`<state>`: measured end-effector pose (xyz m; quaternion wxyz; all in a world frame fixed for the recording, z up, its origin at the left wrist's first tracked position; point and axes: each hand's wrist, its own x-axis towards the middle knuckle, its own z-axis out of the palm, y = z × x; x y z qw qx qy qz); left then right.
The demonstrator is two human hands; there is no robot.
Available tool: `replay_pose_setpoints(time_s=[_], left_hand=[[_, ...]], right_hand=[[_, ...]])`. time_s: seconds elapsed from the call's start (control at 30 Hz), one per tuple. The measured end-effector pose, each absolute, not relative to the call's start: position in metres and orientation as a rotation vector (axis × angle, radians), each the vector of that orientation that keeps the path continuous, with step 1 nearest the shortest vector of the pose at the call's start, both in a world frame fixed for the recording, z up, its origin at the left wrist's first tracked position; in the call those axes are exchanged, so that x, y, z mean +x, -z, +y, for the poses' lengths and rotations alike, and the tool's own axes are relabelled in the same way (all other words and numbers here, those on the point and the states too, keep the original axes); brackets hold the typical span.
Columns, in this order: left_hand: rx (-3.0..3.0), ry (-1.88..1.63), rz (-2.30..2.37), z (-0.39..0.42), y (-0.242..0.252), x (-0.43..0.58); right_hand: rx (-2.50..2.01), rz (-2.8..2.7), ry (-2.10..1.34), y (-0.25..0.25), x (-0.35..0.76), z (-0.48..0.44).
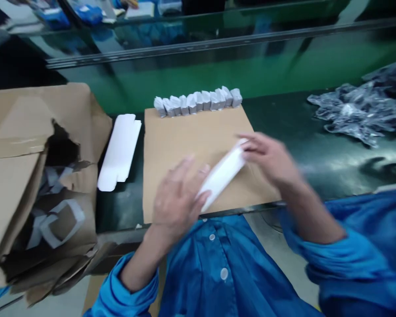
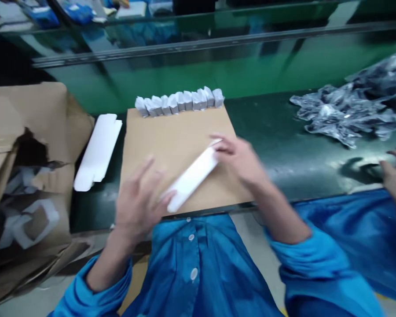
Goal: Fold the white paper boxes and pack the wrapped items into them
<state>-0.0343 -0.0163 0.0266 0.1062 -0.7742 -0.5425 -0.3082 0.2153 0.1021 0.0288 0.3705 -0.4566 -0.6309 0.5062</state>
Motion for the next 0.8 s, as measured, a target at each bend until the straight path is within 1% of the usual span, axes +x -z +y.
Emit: replay_pose_setpoints(time_s=[0.07, 0.13, 0.2, 0.23, 0.3, 0.37, 0.43, 0.5, 0.53, 0.57, 0.6, 0.63, 0.67, 0.73, 0.8], left_hand=[[-2.039, 0.780, -1.890, -0.008, -0.035, -0.068], [-1.796, 0.442, -2.250, 0.002, -0.034, -0.105], [-1.692, 0.157, -2.436, 0.012, -0.026, -0.133], [-1.665, 0.085, -2.476, 0.016, -0.022, -0.142], [-1.611, 0.066, -2.504, 0.022, -0.017, -0.151], [-1.517, 0.077, -2.525, 0.022, -0.016, -0.151], [-1.436, 0.097, -2.528, 0.019, -0.017, -0.146], [-1.405, 0.245, -2.460, 0.011, -0.013, -0.129], [-1.428, 0.373, -2.376, 0.006, -0.009, -0.115], [-1.484, 0.529, -2.256, -0.001, -0.005, -0.098], [-1.556, 0.686, -2.116, -0.009, 0.000, -0.079], [-1.687, 0.794, -1.947, -0.019, 0.004, -0.059], [-1.852, 0.881, -1.811, -0.030, 0.005, -0.042], [-2.087, 1.029, -1.835, -0.049, 0.000, -0.019], [-1.941, 1.383, -2.002, -0.060, -0.015, -0.019]], right_hand=[[-1.334, -1.720, -0.961, -0.047, 0.274, 0.140], [-1.440, -1.872, -0.711, -0.056, 0.327, 0.174], [-1.523, -2.077, -0.505, -0.057, 0.359, 0.195], [-1.563, -2.153, -0.373, -0.054, 0.365, 0.200], [-1.597, -2.206, -0.124, -0.045, 0.353, 0.195], [-1.540, -2.189, -0.043, -0.034, 0.316, 0.171], [-1.412, -2.234, -0.193, -0.024, 0.261, 0.132], [-1.252, -2.280, -0.498, -0.017, 0.199, 0.090], [-1.122, -2.164, -0.943, -0.015, 0.169, 0.072], [-1.005, -1.991, -1.290, -0.013, 0.142, 0.058], [-0.937, -1.819, -1.491, -0.013, 0.119, 0.050], [-0.920, -1.669, -1.589, -0.013, 0.103, 0.047], [-0.935, -1.571, -1.611, -0.015, 0.094, 0.049], [-0.961, -1.583, -1.567, -0.022, 0.099, 0.062], [-0.827, -1.895, -1.607, -0.035, 0.125, 0.079]])
